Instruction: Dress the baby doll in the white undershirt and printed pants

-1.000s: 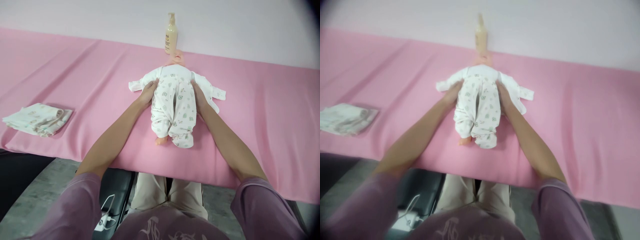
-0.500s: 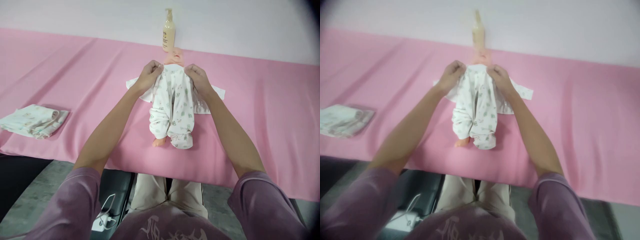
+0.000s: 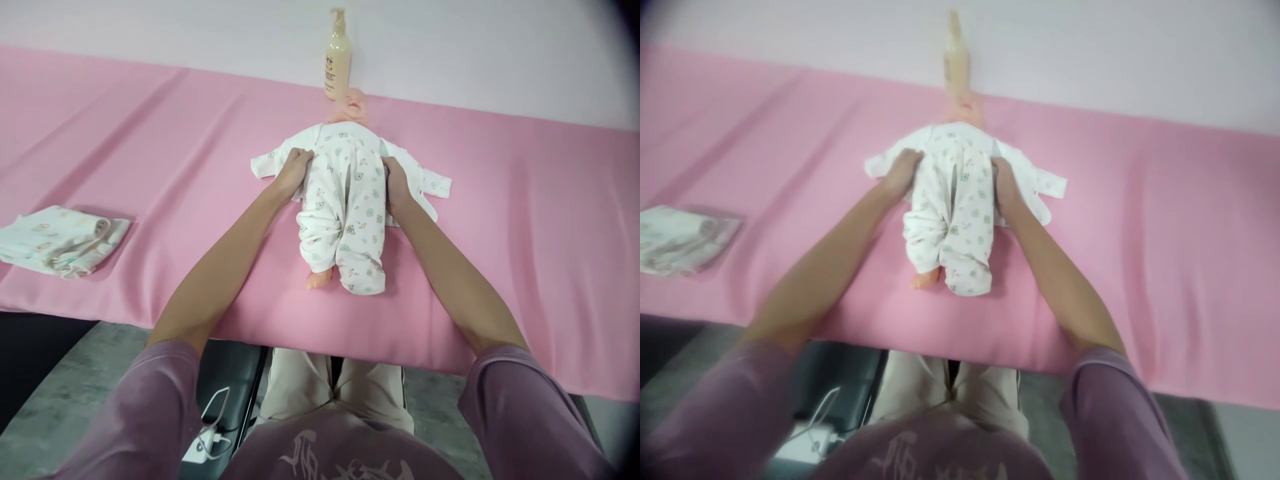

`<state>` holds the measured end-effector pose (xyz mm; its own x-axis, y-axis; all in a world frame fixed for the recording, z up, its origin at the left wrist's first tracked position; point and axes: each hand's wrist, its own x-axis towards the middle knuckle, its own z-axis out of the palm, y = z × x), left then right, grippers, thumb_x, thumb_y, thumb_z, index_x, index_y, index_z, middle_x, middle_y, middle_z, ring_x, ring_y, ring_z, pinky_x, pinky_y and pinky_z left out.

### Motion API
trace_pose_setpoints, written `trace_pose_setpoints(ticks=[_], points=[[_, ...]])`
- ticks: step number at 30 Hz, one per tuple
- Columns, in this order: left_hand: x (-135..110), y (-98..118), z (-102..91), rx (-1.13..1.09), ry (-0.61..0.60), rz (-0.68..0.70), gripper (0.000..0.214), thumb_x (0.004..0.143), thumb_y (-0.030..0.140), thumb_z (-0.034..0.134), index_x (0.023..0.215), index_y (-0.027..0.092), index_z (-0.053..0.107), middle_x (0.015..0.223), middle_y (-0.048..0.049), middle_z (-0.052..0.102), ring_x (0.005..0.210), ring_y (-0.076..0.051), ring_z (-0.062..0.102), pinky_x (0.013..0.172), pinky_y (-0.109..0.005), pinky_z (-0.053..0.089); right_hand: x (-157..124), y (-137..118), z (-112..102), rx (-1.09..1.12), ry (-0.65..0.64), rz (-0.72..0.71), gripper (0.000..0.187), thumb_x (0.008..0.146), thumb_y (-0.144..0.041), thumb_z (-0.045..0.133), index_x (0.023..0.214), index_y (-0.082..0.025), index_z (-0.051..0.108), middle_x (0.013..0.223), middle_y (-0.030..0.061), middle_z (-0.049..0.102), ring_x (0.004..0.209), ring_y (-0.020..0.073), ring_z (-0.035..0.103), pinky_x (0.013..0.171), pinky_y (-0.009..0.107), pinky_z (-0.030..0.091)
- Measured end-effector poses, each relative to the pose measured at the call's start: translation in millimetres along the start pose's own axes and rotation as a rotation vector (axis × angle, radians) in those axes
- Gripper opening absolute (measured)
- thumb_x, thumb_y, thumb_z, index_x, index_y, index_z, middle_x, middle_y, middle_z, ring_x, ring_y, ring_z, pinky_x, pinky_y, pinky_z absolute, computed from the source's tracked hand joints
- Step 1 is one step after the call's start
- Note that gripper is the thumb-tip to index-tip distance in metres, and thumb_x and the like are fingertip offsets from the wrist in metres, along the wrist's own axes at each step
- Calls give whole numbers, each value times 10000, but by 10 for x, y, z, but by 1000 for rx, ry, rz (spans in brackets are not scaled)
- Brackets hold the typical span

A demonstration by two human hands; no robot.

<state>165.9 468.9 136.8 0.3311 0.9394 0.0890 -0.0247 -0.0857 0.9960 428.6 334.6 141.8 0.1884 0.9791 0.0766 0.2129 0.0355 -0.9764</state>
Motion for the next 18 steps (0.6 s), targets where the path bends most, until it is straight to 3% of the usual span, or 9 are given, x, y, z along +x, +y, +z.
trace_pose_setpoints(ticks=[3,6,12,15,18], points=[[-12,22,8,-103,-36,-29,737,974,876,972,1032,250,587,1202,-121,689,1418,-407,672,1280,-576,553,-34,-155,60,173,82,71,960,849,-1264,526,1085,-350,700,793,72,675,1250,363,593,1088,557,547],[-26,17,31,-96,-66,4,750,994,912,934,1089,235,625,1207,-126,718,1397,-399,716,1276,-598,574,-50,-250,49,115,54,54,930,852,-1252,561,1065,-355,688,770,70,647,1251,364,584,1078,555,510],[92,-80,6,237,39,182,641,1150,847,793,1103,219,676,1094,-107,726,1266,-368,768,1242,-620,618,144,41,-89,41,118,-136,1062,766,-1354,416,1075,-348,564,951,32,636,1161,283,559,1111,538,570],[174,-121,-25,344,89,345,589,1138,814,823,1198,235,738,1174,-123,770,1194,-343,772,1207,-560,639,270,248,-151,41,226,-134,983,880,-1275,500,1135,-330,584,1080,41,683,1215,273,624,1148,539,629],[189,-104,-16,419,157,419,549,1099,759,892,1309,266,775,1327,-149,762,1122,-326,771,1127,-536,665,298,311,-169,-33,319,-120,751,1077,-1027,654,1282,-305,657,1300,81,760,1362,301,714,1254,590,647]])
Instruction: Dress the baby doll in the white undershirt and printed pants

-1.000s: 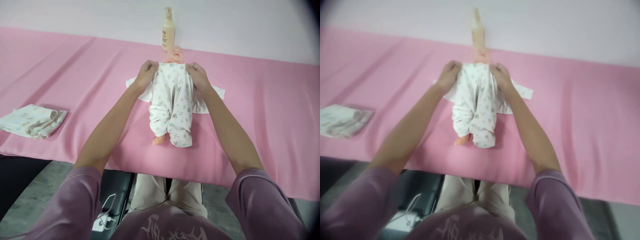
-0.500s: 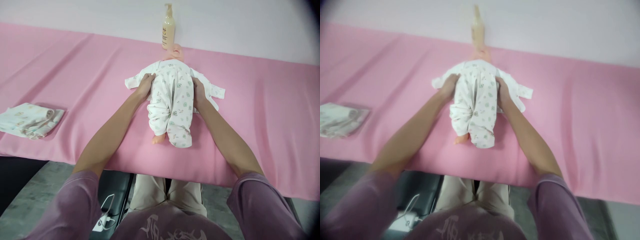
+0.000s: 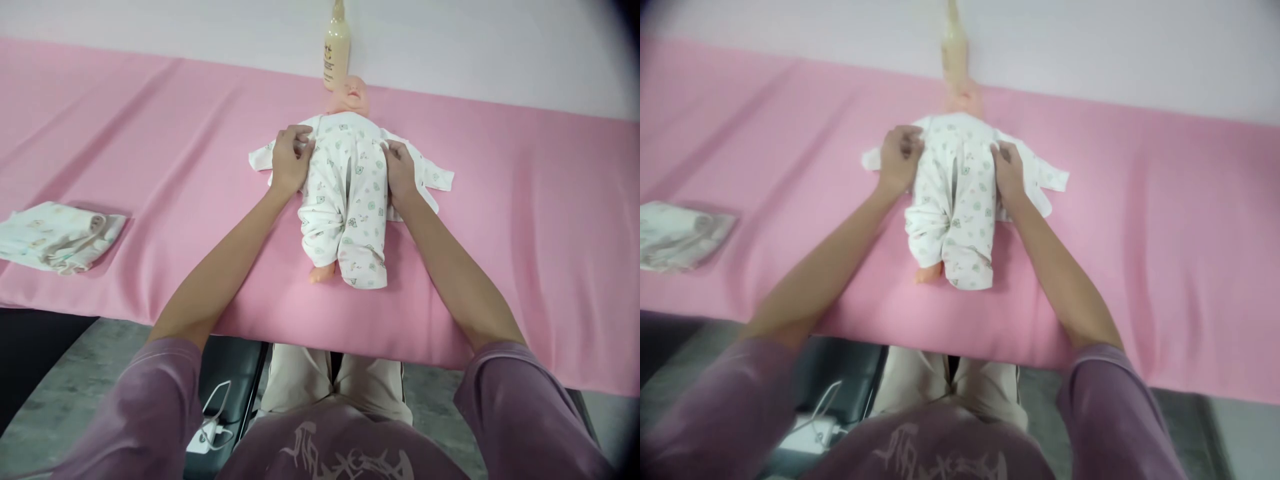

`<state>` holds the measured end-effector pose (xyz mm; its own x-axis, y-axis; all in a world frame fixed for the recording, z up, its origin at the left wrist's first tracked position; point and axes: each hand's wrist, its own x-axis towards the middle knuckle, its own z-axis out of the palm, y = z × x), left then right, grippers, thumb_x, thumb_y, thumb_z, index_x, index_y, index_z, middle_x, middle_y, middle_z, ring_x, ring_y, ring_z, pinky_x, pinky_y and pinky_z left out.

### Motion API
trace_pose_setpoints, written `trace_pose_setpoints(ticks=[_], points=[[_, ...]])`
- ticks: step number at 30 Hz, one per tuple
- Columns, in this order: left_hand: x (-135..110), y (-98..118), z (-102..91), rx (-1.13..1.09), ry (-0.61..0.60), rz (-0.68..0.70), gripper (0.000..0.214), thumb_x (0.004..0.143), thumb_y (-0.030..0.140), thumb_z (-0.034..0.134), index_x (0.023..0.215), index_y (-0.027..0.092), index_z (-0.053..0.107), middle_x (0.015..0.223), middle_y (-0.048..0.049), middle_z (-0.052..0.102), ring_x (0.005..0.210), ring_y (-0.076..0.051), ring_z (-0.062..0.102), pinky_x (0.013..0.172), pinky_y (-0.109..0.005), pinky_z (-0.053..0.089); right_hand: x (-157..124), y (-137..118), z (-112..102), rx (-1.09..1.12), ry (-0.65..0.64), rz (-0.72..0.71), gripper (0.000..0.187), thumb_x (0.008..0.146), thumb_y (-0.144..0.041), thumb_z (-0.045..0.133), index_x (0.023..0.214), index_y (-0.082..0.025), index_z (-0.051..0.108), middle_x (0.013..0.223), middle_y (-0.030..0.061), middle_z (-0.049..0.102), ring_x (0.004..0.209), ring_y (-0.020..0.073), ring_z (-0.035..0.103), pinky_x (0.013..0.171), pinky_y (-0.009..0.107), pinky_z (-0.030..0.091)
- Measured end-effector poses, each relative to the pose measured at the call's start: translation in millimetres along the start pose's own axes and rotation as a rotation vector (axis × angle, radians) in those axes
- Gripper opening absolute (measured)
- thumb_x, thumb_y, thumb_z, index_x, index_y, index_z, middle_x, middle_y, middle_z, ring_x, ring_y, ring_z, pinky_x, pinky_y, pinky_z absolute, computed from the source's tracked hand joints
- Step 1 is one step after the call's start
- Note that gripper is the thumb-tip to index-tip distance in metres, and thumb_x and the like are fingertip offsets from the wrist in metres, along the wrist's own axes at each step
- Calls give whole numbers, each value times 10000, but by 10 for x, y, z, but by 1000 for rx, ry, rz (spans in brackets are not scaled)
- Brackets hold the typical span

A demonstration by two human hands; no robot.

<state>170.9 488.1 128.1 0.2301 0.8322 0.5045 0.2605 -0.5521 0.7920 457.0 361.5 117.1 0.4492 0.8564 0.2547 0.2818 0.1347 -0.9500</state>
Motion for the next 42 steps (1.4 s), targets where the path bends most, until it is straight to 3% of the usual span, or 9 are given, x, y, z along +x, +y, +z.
trace_pose_setpoints(ticks=[4,7,11,15,19,22,31,37,42], points=[[-155,319,-83,58,85,61,538,1143,755,840,1306,252,742,1387,-168,726,1182,-340,752,1131,-565,649,-299,-349,-38,-171,87,-138,529,1201,-728,693,1489,-284,692,1580,150,715,1600,391,670,1405,754,526],[-544,756,-306,102,63,200,542,1228,789,660,1270,250,700,1316,-147,725,1215,-343,721,1072,-529,628,-892,-894,-120,-358,3,-357,452,1245,-634,630,1541,-296,682,1617,155,698,1652,429,608,1404,820,477],[-1311,1189,-765,205,-92,396,416,1230,681,655,1225,266,637,1167,-103,715,986,-280,681,918,-471,577,-1862,-1481,-220,-507,-344,-606,197,1215,-417,684,1357,-290,732,1422,124,800,1439,395,715,1336,704,526],[-1858,1184,-1121,303,-382,525,151,1135,399,685,1119,262,624,1034,-84,756,902,-296,656,836,-470,549,-2399,-1524,-163,-673,-461,-616,146,1154,-239,712,1293,-253,754,1337,120,834,1306,369,732,1196,579,552],[-2020,1040,-1211,369,-555,506,257,1072,453,793,1190,237,722,1164,-131,828,1047,-358,722,955,-528,573,-2472,-1335,16,-875,-403,-577,195,1103,-174,742,1289,-207,789,1322,164,843,1351,432,665,1193,604,518],[-2040,1005,-1180,352,-552,458,367,1073,530,845,1258,224,762,1237,-143,846,1138,-379,755,1011,-541,571,-2474,-1239,127,-940,-341,-563,173,1105,-159,715,1243,-195,812,1295,174,839,1341,440,644,1193,622,516],[-2069,1047,-1131,221,-500,472,202,1166,441,730,1166,242,765,1127,-118,863,1016,-329,745,964,-505,595,-2523,-1154,175,-855,-223,-576,236,1052,-134,689,1215,-236,825,1243,139,814,1339,405,639,1363,667,451],[-2075,1124,-1188,184,-515,480,103,1087,355,720,1119,262,691,1045,-96,816,973,-311,739,936,-495,583,-2546,-1150,179,-747,-237,-681,66,1076,-220,681,1086,-272,720,992,60,751,1097,319,708,1472,616,395],[-2154,1208,-1311,142,-536,443,133,979,273,676,1078,278,587,1048,-99,782,966,-317,724,899,-495,585,-2574,-1190,151,-650,-339,-739,144,1081,-205,663,983,-302,622,843,3,690,865,276,673,1420,592,473]])
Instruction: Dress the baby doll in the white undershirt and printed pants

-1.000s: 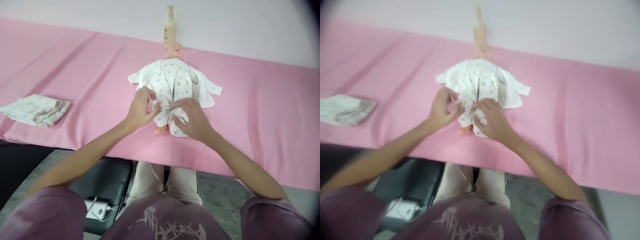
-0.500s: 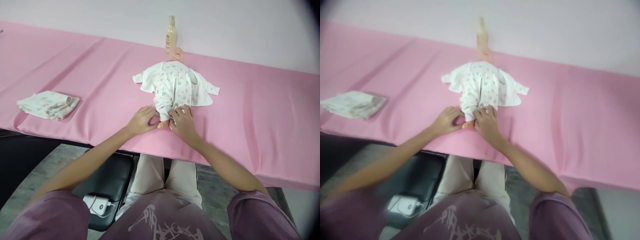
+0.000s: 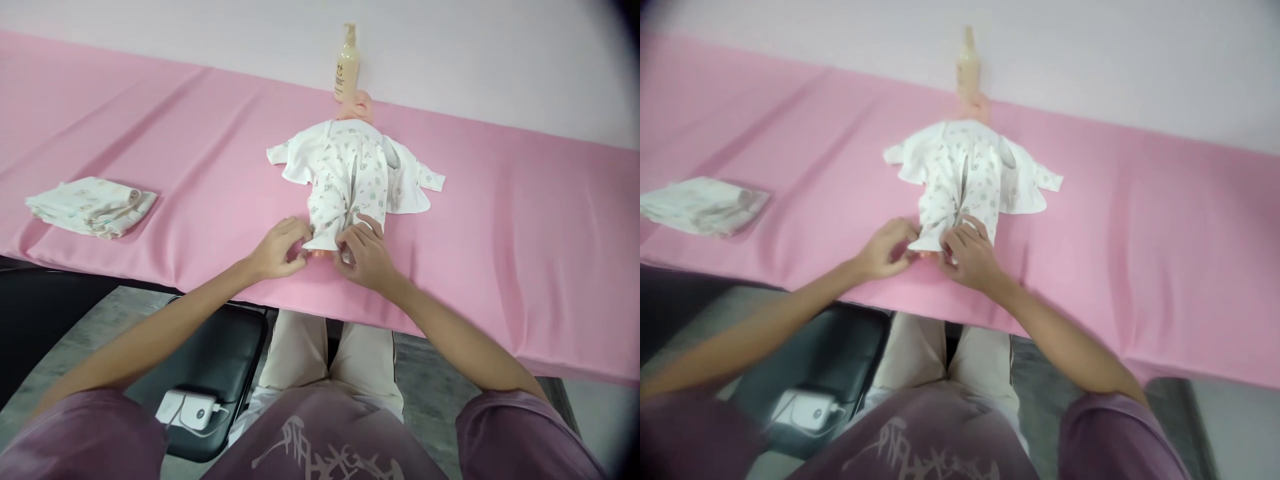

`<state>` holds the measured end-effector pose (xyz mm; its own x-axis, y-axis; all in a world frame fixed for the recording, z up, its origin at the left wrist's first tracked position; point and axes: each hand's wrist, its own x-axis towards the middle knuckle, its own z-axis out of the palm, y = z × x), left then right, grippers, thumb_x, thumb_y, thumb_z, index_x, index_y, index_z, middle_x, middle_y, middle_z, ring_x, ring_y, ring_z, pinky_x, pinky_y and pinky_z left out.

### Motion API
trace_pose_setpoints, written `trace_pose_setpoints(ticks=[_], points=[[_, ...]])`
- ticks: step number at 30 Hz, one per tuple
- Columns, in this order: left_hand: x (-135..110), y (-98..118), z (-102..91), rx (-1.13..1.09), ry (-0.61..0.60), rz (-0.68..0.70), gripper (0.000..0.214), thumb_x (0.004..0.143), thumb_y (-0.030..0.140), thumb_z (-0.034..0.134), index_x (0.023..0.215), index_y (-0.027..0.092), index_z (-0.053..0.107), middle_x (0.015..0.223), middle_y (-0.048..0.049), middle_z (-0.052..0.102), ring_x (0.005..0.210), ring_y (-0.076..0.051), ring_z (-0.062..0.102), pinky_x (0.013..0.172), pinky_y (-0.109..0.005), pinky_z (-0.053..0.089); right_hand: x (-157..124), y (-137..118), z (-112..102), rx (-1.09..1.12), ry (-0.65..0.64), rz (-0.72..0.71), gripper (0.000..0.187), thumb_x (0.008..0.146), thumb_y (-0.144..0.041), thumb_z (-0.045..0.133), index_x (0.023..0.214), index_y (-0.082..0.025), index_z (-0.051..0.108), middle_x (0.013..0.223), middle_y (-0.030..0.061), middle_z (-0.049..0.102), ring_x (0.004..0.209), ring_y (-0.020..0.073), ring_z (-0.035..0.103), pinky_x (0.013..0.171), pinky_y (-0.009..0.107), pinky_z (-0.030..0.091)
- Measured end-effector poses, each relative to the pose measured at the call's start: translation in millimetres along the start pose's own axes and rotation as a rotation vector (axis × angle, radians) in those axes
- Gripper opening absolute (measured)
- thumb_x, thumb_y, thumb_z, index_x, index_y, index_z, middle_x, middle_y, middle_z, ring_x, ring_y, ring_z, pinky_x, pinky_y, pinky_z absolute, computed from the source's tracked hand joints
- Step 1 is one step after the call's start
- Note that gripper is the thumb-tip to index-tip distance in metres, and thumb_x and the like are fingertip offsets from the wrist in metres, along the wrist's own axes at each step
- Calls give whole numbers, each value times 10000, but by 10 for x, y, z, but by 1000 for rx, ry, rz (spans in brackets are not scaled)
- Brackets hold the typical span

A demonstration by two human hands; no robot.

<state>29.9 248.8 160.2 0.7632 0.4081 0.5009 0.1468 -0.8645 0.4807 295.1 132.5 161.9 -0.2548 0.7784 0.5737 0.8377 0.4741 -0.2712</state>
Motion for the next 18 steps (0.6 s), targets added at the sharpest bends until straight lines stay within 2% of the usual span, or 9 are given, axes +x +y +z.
trace_pose_setpoints(ticks=[3,8,14,18], points=[[-49,135,-12,23,-12,-74,196,967,290,696,1075,280,532,997,-67,728,898,-292,686,850,-459,570,-2,-3,-9,21,-37,-34,165,1093,-221,672,964,-303,611,844,2,692,847,269,663,1376,566,514],[-89,273,68,186,-7,-154,296,1114,484,758,1110,266,557,1007,-72,747,921,-309,708,879,-472,558,-4,16,-3,37,-73,-59,162,1120,-218,676,983,-294,634,839,-9,701,827,257,671,1374,572,501],[-170,263,84,276,16,-80,91,1107,280,668,1168,255,606,965,-58,775,890,-307,742,860,-458,538,-17,72,-15,7,-83,-141,161,1057,-152,678,975,-286,641,845,-15,711,848,252,666,1357,533,496],[-233,307,72,362,65,-78,166,1044,227,701,1174,259,601,942,-42,787,877,-318,755,842,-456,527,-24,79,7,-2,-113,-137,172,1023,-123,679,974,-284,644,877,-13,740,866,251,667,1371,532,474]])
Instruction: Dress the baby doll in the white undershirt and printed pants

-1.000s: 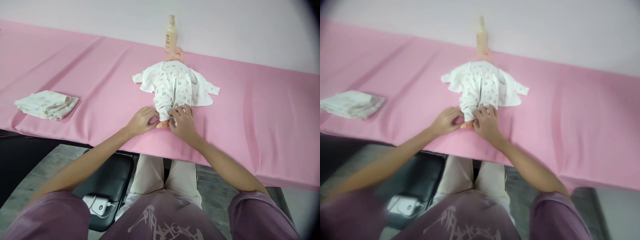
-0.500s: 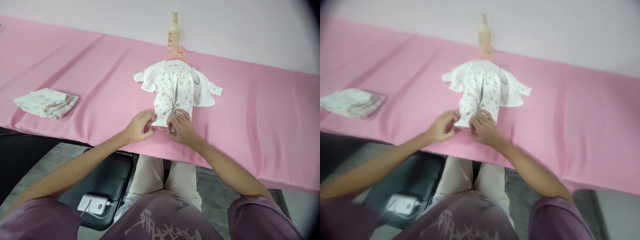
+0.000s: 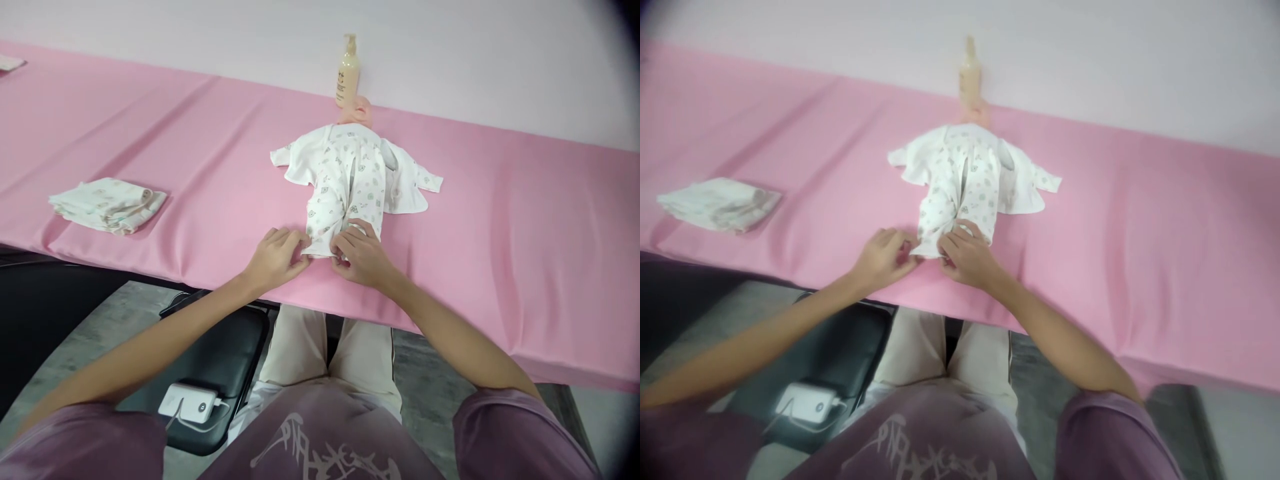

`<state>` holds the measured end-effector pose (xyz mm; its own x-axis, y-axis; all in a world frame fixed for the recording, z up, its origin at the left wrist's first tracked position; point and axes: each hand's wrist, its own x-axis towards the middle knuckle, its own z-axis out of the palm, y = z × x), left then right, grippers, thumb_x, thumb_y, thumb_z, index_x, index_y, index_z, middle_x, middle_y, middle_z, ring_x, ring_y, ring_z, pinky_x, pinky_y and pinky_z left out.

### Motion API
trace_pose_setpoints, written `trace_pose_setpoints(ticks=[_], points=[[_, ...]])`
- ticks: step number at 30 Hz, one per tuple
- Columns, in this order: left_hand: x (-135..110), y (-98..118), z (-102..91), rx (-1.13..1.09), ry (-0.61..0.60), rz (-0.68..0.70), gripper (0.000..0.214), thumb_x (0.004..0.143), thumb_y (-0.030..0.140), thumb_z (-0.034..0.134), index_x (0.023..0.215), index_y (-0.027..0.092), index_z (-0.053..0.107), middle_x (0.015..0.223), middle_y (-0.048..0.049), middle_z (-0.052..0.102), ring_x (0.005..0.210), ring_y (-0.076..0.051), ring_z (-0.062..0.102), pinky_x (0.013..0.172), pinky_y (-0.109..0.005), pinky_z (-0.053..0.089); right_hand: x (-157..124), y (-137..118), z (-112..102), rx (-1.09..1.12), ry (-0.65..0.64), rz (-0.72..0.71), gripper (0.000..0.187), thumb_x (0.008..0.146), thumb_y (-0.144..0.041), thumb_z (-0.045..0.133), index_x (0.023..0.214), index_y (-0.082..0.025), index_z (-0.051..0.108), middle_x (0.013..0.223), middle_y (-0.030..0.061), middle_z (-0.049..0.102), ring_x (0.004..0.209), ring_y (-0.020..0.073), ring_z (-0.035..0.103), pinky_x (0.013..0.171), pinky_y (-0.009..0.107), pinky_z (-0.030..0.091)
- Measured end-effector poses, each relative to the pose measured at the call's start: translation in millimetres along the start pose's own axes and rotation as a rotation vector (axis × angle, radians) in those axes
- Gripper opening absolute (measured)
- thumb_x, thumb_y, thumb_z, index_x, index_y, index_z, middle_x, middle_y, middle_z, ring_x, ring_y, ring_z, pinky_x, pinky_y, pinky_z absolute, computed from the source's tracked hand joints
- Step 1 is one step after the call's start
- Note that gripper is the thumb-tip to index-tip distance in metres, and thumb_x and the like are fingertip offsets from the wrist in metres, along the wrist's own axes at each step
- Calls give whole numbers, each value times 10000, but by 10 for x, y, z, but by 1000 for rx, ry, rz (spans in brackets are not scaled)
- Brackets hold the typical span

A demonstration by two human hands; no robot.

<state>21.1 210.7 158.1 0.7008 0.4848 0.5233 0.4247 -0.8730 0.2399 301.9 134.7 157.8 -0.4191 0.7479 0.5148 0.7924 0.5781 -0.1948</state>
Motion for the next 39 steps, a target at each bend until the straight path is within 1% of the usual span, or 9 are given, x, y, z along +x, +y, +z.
trace_pose_setpoints(ticks=[6,9,13,18,23,29,33,36,39], points=[[-36,81,-69,122,-73,10,235,994,168,690,1199,258,618,1021,-80,816,903,-349,747,837,-482,517,48,15,-152,47,-8,-36,135,1049,-143,663,1051,-278,655,943,1,774,934,263,707,1391,558,439],[-24,146,-170,82,-79,-9,208,1042,254,716,1232,248,631,1140,-121,819,943,-359,730,842,-500,527,-26,70,-413,97,-49,-8,105,1094,-256,711,1194,-269,682,1153,75,817,1131,321,742,1257,569,512],[59,317,-225,4,-10,50,289,1157,393,761,1376,229,669,1341,-176,809,1154,-388,744,964,-534,577,-360,161,-680,60,-63,87,319,1114,-479,810,1288,-258,660,1296,140,790,1217,381,731,1070,541,557],[338,568,53,139,-113,99,333,1170,429,810,1415,215,740,1420,-212,797,1218,-429,719,953,-560,545,-739,278,-596,-134,-51,181,259,1063,-386,822,1187,-231,657,1146,142,788,1026,364,714,942,508,538],[554,634,297,224,-160,88,100,1061,189,776,1159,202,784,1281,-214,801,1198,-450,706,977,-599,524,-795,341,-557,-185,-71,138,111,1073,-188,684,993,-250,641,966,81,784,899,305,683,953,485,501],[629,649,268,23,-107,-35,177,983,219,825,1121,247,717,1205,-134,792,1098,-396,679,955,-584,514,-710,324,-716,-9,20,247,171,1027,-204,702,924,-260,577,849,20,727,787,258,652,915,464,486],[577,724,168,-11,-134,-15,253,928,222,854,1038,241,627,1217,-130,784,1117,-381,673,970,-569,518,-706,308,-786,-14,-40,209,225,997,-219,727,874,-256,541,802,4,692,764,240,638,931,476,474],[545,597,38,-47,-125,33,258,1009,361,855,1117,243,652,1355,-152,782,1187,-400,678,1009,-589,528,-733,340,-886,27,-77,161,281,1096,-360,748,894,-255,584,822,11,707,781,244,650,970,505,496],[779,107,-19,-113,-8,14,220,1142,452,723,1234,256,682,1400,-161,782,1283,-421,680,1113,-641,530,-591,578,-985,82,-10,235,319,1210,-507,654,1001,-266,678,934,50,775,860,279,703,966,529,539]])
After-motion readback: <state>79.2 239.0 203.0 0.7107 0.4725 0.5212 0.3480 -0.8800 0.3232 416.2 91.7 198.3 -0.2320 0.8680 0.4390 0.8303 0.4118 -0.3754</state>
